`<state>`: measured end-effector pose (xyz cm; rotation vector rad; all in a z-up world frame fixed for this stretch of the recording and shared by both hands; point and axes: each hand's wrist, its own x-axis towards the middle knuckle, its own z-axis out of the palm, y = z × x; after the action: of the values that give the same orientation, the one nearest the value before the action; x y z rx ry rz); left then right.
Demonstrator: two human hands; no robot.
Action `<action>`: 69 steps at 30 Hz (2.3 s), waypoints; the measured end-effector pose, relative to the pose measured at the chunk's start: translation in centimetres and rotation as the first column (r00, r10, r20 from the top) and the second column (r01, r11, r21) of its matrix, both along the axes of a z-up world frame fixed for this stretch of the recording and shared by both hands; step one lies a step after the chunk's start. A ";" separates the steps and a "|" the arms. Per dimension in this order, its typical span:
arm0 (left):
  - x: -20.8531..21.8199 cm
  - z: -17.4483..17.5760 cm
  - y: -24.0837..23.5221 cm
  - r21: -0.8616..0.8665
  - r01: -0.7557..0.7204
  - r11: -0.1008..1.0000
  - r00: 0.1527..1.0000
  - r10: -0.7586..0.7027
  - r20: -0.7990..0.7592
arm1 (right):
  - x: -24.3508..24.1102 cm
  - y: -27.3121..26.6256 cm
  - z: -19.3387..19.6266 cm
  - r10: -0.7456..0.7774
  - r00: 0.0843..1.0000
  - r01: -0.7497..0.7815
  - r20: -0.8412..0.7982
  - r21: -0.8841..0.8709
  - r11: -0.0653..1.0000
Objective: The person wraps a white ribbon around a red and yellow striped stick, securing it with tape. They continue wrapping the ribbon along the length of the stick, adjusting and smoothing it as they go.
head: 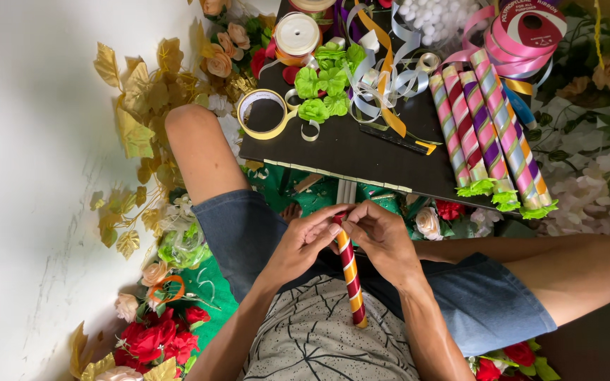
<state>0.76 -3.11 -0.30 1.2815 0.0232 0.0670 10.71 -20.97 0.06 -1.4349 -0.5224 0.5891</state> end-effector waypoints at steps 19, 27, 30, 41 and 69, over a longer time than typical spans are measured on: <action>0.0 -2.2 -0.8 0.016 -0.063 0.998 0.998 0.063 0.023 | 0.7 -0.5 -1.2 0.012 0.999 -0.010 -0.050 0.035 0.999; -0.5 -0.8 -1.4 -0.020 -0.143 0.990 0.989 0.144 0.021 | 0.9 -0.1 2.2 -0.106 0.994 0.108 0.031 -0.063 0.992; -1.3 -1.3 -0.7 -0.070 -0.136 0.988 0.991 0.137 0.004 | 1.3 -0.9 3.3 -0.387 0.910 0.412 0.147 -0.243 0.878; -1.3 -1.9 0.3 -0.120 -0.070 0.990 0.996 0.077 0.051 | 3.0 -1.6 0.3 -0.670 0.736 0.643 -0.093 -0.212 0.736; -1.7 -0.6 0.1 -0.026 -0.026 0.999 0.999 0.027 0.035 | -0.9 0.6 1.8 -0.052 0.996 0.036 0.067 0.217 0.975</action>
<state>-0.95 -2.99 -0.90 1.2542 0.0102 0.1121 9.81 -20.34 1.89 -1.2616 -0.5921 0.4315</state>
